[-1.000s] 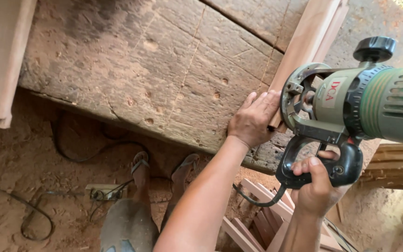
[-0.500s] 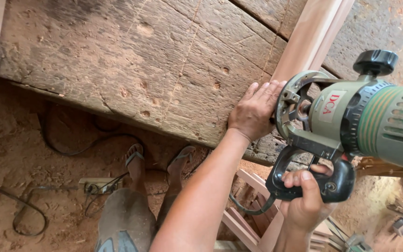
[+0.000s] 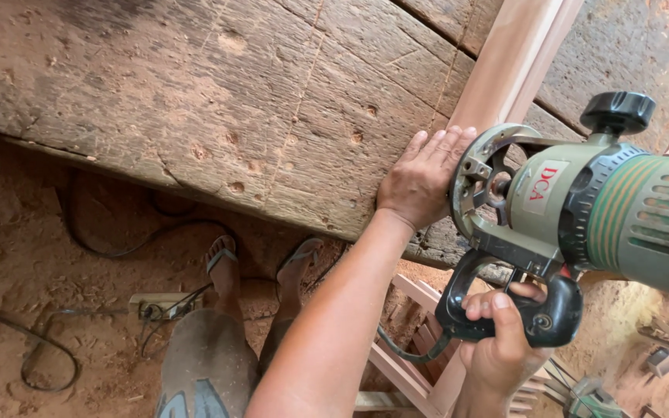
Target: Routing grooves into wooden slats using a handheld router.
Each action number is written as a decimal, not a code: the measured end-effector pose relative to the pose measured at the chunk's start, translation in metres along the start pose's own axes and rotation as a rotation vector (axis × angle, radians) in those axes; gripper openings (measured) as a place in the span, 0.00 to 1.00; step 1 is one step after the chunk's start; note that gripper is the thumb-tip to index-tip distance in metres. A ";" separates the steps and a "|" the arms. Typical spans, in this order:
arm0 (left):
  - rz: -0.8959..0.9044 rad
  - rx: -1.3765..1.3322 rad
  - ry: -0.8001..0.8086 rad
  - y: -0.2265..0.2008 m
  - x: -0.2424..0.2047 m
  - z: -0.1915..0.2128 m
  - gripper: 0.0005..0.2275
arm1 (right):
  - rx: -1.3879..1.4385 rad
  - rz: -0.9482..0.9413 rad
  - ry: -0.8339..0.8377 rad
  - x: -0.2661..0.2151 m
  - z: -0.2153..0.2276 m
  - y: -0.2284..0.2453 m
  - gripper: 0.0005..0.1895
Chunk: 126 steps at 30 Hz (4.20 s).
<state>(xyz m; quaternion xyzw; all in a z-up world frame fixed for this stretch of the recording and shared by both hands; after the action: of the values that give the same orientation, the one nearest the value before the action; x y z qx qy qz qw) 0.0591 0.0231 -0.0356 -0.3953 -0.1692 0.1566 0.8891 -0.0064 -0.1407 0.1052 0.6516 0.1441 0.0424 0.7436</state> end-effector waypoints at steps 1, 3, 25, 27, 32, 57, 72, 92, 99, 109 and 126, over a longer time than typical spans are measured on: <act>0.000 -0.002 -0.004 0.000 0.000 0.000 0.26 | 0.003 -0.007 -0.006 -0.001 0.000 0.000 0.12; -0.005 0.004 -0.008 0.000 0.000 -0.002 0.26 | 0.012 -0.005 -0.009 -0.002 0.001 -0.001 0.12; -0.011 0.029 0.015 0.001 -0.002 -0.006 0.27 | 0.023 -0.003 -0.047 -0.002 -0.002 -0.002 0.13; -0.005 0.017 0.010 0.002 -0.002 -0.005 0.26 | 0.023 0.011 -0.026 0.005 -0.003 -0.001 0.12; -0.004 -0.027 0.012 0.002 -0.001 -0.001 0.26 | -0.018 0.024 0.001 0.024 -0.013 0.004 0.13; -0.013 -0.032 0.014 0.002 -0.002 -0.006 0.24 | -0.019 -0.007 -0.099 0.004 -0.015 0.001 0.14; -0.039 -0.149 -0.037 -0.001 -0.001 0.017 0.27 | 0.009 0.008 0.013 0.088 -0.023 0.010 0.12; -0.033 -0.118 0.046 -0.004 0.005 0.024 0.26 | -0.062 0.056 0.031 0.204 -0.039 0.034 0.10; -0.071 -0.142 0.028 -0.005 0.005 0.031 0.31 | -0.007 0.048 0.040 0.239 -0.038 0.030 0.09; -0.099 -0.034 -0.118 0.001 0.003 0.013 0.35 | -0.084 0.249 -0.044 0.279 -0.030 0.019 0.10; -0.079 -0.021 0.054 -0.017 0.012 0.041 0.35 | -0.057 0.138 0.020 0.282 -0.043 0.037 0.07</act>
<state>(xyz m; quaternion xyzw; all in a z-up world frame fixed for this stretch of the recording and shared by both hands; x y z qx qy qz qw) 0.0552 0.0440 0.0047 -0.4019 -0.1622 0.1087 0.8946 0.2559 -0.0230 0.0916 0.6380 0.1048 0.1042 0.7557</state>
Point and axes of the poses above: each hand's wrist, its own x-axis towards the middle knuckle, its own z-axis out of the back of the hand, y = z × x, the point moved 7 cm from there along x, towards the middle knuckle, and after that the axes turned 10 degrees about y, right-handed, at the moved point
